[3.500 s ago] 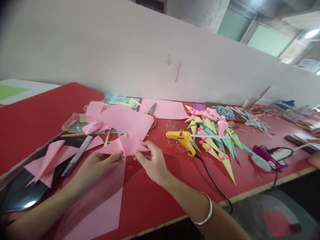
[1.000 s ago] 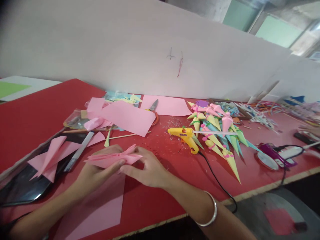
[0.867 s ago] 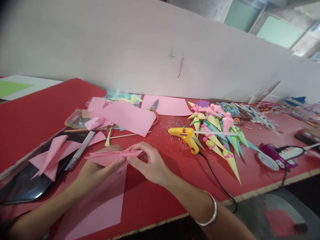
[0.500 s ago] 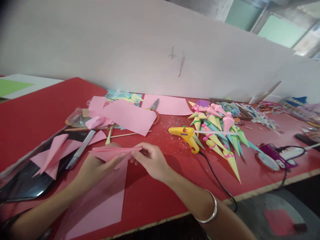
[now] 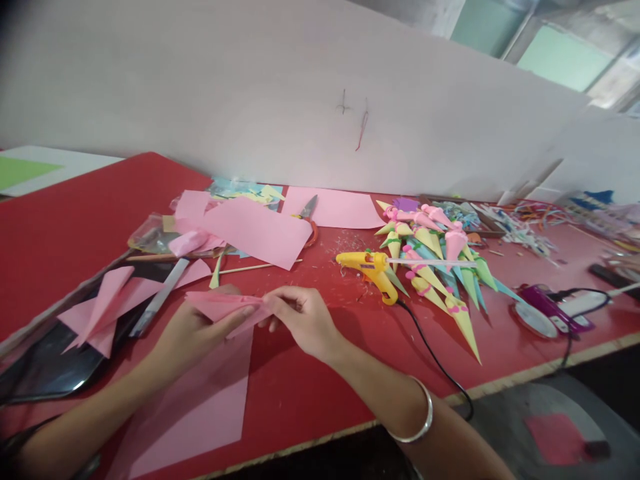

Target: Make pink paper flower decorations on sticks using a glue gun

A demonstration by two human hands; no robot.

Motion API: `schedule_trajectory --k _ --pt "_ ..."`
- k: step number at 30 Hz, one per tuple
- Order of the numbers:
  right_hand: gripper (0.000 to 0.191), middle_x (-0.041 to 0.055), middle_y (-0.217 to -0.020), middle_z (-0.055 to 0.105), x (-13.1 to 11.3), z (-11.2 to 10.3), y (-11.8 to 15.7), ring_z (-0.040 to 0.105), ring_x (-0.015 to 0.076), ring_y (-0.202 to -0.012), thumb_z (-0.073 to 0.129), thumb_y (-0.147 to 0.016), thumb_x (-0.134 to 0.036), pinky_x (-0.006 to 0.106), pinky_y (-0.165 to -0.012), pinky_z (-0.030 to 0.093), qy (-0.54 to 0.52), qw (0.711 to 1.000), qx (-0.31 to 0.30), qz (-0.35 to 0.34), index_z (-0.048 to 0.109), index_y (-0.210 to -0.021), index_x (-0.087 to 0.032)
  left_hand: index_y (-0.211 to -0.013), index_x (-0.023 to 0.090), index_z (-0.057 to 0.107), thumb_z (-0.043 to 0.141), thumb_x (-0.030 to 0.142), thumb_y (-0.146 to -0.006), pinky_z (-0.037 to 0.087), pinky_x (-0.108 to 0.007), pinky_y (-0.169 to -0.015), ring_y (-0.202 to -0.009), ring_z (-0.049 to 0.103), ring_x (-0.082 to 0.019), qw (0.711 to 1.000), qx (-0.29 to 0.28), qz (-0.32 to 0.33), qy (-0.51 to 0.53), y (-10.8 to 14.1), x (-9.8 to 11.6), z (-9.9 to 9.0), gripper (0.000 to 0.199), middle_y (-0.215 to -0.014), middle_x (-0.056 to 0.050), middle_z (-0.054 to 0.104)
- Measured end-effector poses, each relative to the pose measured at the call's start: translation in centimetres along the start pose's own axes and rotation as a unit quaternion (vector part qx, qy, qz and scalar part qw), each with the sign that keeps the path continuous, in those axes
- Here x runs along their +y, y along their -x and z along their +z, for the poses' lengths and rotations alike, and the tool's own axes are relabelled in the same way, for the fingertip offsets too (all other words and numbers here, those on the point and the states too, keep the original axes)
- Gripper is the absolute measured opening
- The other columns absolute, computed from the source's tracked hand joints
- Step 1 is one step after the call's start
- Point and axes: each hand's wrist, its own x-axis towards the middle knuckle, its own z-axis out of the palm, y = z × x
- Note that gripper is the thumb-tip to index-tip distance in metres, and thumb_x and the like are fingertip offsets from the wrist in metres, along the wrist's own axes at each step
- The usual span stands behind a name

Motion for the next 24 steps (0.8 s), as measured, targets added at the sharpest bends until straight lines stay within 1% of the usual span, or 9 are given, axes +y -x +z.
schedule_trajectory --k 4,7,9,12,15,17,19,21,24 --pt "0.035 -0.0012 -0.056 0.062 0.04 0.1 0.12 0.054 0.0098 -0.048 0.056 -0.079 -0.05 0.023 -0.05 0.046 0.005 1.0 0.001 0.001 0.066 -0.072 -0.018 -0.06 0.019 0.063 0.049 0.041 -0.08 0.04 -0.022 -0.049 -0.053 0.052 -0.013 1.0 0.005 -0.019 0.016 -0.06 -0.14 0.0 0.032 -0.058 0.001 0.06" --pt "0.031 -0.0016 -0.056 0.06 0.11 0.17 0.3 0.055 0.0099 -0.05 0.054 -0.082 -0.044 0.022 -0.051 0.046 0.023 1.0 -0.004 0.001 0.066 -0.074 -0.018 -0.067 0.02 0.066 0.047 0.04 -0.082 0.043 -0.022 -0.054 -0.059 0.057 -0.015 0.999 -0.014 -0.01 0.032 -0.13 0.01 -0.04 0.031 -0.066 0.0 0.066" --pt "0.024 -0.0021 -0.059 0.06 0.16 0.19 0.43 0.056 0.0097 -0.053 0.055 -0.083 -0.038 0.021 -0.053 0.046 0.047 0.999 -0.01 -0.006 0.066 -0.076 -0.018 -0.067 0.02 0.066 0.048 0.041 -0.082 0.043 -0.022 -0.054 -0.059 0.057 -0.015 0.999 -0.028 -0.014 0.031 -0.17 0.09 -0.05 0.032 -0.065 0.0 0.067" --pt "0.017 -0.0028 -0.062 0.059 0.19 0.21 0.56 0.058 0.0093 -0.055 0.056 -0.082 -0.032 0.021 -0.055 0.046 0.07 0.997 -0.018 -0.01 0.065 -0.077 -0.018 -0.062 0.019 0.064 0.048 0.042 -0.081 0.039 -0.022 -0.05 -0.054 0.053 -0.014 0.999 -0.041 -0.028 0.015 -0.23 0.05 0.0 0.033 -0.059 0.001 0.063" --pt "0.019 -0.0046 -0.053 0.056 0.13 0.25 0.58 0.054 0.0086 -0.047 0.052 -0.084 -0.032 0.02 -0.05 0.044 0.069 0.997 -0.042 0.007 0.062 -0.076 -0.019 -0.058 0.019 0.059 0.049 0.042 -0.079 0.037 -0.022 -0.049 -0.05 0.048 -0.013 0.999 -0.038 -0.031 0.004 -0.3 -0.05 0.11 0.033 -0.052 0.003 0.056" --pt "0.019 -0.0057 -0.048 0.053 0.06 0.3 0.58 0.051 0.008 -0.043 0.05 -0.084 -0.031 0.019 -0.047 0.041 0.072 0.996 -0.047 0.016 0.059 -0.074 -0.019 -0.058 0.019 0.058 0.05 0.042 -0.078 0.033 -0.022 -0.045 -0.045 0.042 -0.011 0.999 -0.028 -0.036 0.004 -0.34 -0.07 0.16 0.031 -0.047 0.005 0.049" --pt "0.02 -0.0062 -0.047 0.052 0.0 0.34 0.56 0.049 0.0075 -0.041 0.049 -0.085 -0.032 0.019 -0.045 0.039 0.069 0.997 -0.028 0.02 0.056 -0.072 -0.019 -0.056 0.02 0.054 0.051 0.042 -0.076 0.029 -0.022 -0.041 -0.042 0.037 -0.01 0.999 -0.008 -0.045 0.004 -0.38 -0.05 0.15 0.03 -0.044 0.006 0.043" --pt "0.021 -0.0067 -0.047 0.051 -0.05 0.34 0.49 0.048 0.007 -0.04 0.048 -0.085 -0.034 0.019 -0.044 0.038 0.058 0.998 0.002 0.023 0.052 -0.07 -0.019 -0.053 0.02 0.047 0.051 0.043 -0.076 0.027 -0.021 -0.04 -0.04 0.037 -0.01 0.999 -0.005 -0.044 0.005 -0.44 -0.09 0.06 0.033 -0.043 0.007 0.042" --pt "0.021 -0.0068 -0.047 0.051 -0.02 0.2 0.3 0.047 0.0071 -0.041 0.045 -0.085 -0.033 0.019 -0.045 0.038 0.051 0.998 0.024 0.025 0.049 -0.069 -0.02 -0.051 0.021 0.04 0.047 0.042 -0.08 0.028 -0.021 -0.041 -0.039 0.039 -0.009 0.999 -0.041 -0.032 0.009 -0.53 -0.35 -0.13 0.037 -0.042 0.007 0.044"
